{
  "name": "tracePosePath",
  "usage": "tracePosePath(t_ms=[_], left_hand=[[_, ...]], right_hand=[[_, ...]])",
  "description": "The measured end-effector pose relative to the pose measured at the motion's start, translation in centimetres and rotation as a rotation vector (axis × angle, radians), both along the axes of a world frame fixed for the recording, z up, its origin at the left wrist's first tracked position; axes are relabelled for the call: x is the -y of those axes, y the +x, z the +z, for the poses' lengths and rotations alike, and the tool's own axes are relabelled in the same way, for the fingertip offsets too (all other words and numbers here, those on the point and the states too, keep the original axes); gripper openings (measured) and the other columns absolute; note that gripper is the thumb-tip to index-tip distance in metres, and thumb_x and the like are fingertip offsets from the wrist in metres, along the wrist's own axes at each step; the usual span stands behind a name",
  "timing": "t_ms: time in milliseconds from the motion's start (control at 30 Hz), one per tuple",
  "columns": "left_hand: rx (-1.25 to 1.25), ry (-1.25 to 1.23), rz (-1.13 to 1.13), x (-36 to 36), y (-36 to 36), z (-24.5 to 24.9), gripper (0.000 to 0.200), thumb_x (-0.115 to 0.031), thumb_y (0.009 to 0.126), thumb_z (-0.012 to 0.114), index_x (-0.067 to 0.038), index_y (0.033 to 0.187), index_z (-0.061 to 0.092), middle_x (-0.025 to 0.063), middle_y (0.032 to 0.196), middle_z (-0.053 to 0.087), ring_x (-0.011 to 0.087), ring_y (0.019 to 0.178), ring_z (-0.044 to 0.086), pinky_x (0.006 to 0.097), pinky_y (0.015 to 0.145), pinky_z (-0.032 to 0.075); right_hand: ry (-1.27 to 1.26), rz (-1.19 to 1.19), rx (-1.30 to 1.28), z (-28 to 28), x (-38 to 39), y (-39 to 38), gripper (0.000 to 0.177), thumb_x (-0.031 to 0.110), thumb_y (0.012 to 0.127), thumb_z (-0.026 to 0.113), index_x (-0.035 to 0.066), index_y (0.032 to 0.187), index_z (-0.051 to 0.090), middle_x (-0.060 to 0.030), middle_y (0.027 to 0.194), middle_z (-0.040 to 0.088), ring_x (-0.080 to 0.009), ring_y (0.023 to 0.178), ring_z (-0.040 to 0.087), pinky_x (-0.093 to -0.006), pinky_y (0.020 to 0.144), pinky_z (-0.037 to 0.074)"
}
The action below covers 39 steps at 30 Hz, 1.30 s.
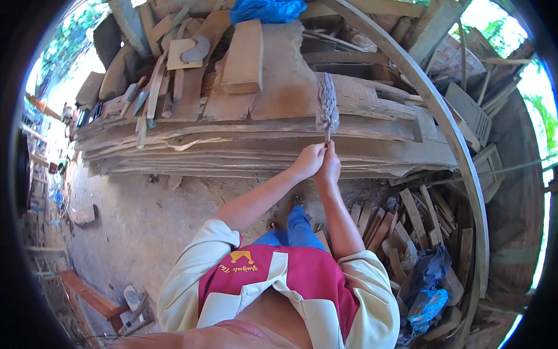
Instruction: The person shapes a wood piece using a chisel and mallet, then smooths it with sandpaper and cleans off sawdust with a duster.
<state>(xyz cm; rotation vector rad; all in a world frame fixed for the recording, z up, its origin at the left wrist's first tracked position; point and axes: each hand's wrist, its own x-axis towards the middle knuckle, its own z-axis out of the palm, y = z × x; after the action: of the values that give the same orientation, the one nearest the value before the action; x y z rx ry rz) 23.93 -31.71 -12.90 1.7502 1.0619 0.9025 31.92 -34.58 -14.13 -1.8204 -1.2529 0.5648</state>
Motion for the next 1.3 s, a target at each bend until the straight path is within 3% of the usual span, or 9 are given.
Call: tracePosePath(t_ms=[167,300,600,733,1067,1100,1133,1200,1300], left_hand=[[-0.027,0.054,0.197,1.3,-2.8,0.2,0.02,-0.01,0.083,0.04,0.006,0.086,0.052,0.0261,0.075,0.055,0.0418,0.074,0.053,0.0453,0.066,0.041],[-0.103,-0.002,0.285,3.4,-7.4,-0.5,0.019,-0.01,0.083,0.04,0.005,0.087,0.051,0.0267,0.076,0.054,0.042,0.075,0.052,0.0462,0.067,0.04],[-0.099,-0.105,0.435,5.9,-14.9,-0.2,0.025,-0.01,0.084,0.043,0.006,0.1,0.052,0.0256,0.09,0.056,0.0398,0.086,0.053,0.0412,0.074,0.042],[-0.045,-0.054,0.33,5.9,-14.6,1.8,0.028,-0.011,0.083,0.046,0.005,0.106,0.052,0.0234,0.092,0.057,0.0362,0.089,0.053,0.0387,0.076,0.042],[0.141,-0.089,0.104,-1.5,-9.5,3.6,0.027,-0.009,0.081,0.054,0.004,0.105,0.051,0.0166,0.089,0.058,0.0227,0.083,0.059,0.0321,0.072,0.045],[0.197,-0.19,0.052,-2.2,-9.4,3.9,0.031,-0.008,0.081,0.056,0.004,0.109,0.049,0.0142,0.091,0.059,0.0178,0.087,0.057,0.0299,0.076,0.045],[0.199,-0.181,0.048,-2.8,-9.2,3.9,0.031,-0.008,0.081,0.056,0.004,0.109,0.049,0.0142,0.091,0.059,0.0178,0.087,0.057,0.0299,0.076,0.045],[0.298,-0.16,0.108,-3.9,-8.8,3.7,0.037,-0.009,0.082,0.055,0.003,0.116,0.045,0.0134,0.1,0.057,0.0174,0.089,0.057,0.0279,0.077,0.045],[0.31,-0.302,0.127,-5.2,-8.6,3.5,0.046,-0.012,0.083,0.056,0.001,0.123,0.039,0.0131,0.11,0.054,0.017,0.09,0.056,0.0267,0.078,0.045]], right_hand=[[0.065,0.186,-0.052,1.0,0.3,-2.8,0.035,0.009,0.083,0.047,0.003,0.117,0.043,-0.0202,0.078,0.059,-0.0292,0.071,0.059,-0.0366,0.059,0.045],[0.034,0.356,0.071,1.1,2.0,-6.9,0.042,0.01,0.078,0.052,0.0,0.117,0.042,-0.0228,0.076,0.058,-0.0382,0.073,0.058,-0.0399,0.06,0.044],[-0.017,0.553,0.057,-0.1,2.6,-14.0,0.046,0.007,0.083,0.044,-0.009,0.121,0.025,-0.0241,0.081,0.057,-0.0377,0.072,0.057,-0.0411,0.059,0.044],[-0.12,0.402,-0.291,-0.7,2.5,-13.2,0.04,0.008,0.082,0.047,-0.007,0.117,0.033,-0.0221,0.078,0.057,-0.0347,0.073,0.059,-0.0374,0.06,0.045],[0.161,0.394,-0.214,1.5,-4.3,-6.2,0.044,0.005,0.081,0.051,-0.003,0.122,0.037,-0.0175,0.086,0.06,-0.0187,0.08,0.06,-0.0301,0.067,0.047],[0.101,0.312,-0.766,0.5,-6.0,-5.4,0.039,0.007,0.083,0.051,-0.002,0.12,0.042,-0.0147,0.08,0.06,-0.0136,0.077,0.059,-0.0285,0.067,0.047],[0.11,0.312,-0.762,1.8,-7.1,-5.0,0.039,0.007,0.083,0.051,-0.002,0.12,0.042,-0.0147,0.08,0.06,-0.0136,0.077,0.059,-0.0285,0.067,0.047],[0.075,0.485,0.036,5.1,-9.1,-4.2,0.032,0.011,0.085,0.05,-0.002,0.115,0.048,-0.0167,0.076,0.061,-0.018,0.072,0.06,-0.0288,0.066,0.046],[0.048,0.607,0.166,7.1,-13.1,-2.7,0.028,0.019,0.085,0.05,0.005,0.109,0.055,-0.0207,0.076,0.059,-0.0267,0.067,0.06,-0.0318,0.063,0.045]])
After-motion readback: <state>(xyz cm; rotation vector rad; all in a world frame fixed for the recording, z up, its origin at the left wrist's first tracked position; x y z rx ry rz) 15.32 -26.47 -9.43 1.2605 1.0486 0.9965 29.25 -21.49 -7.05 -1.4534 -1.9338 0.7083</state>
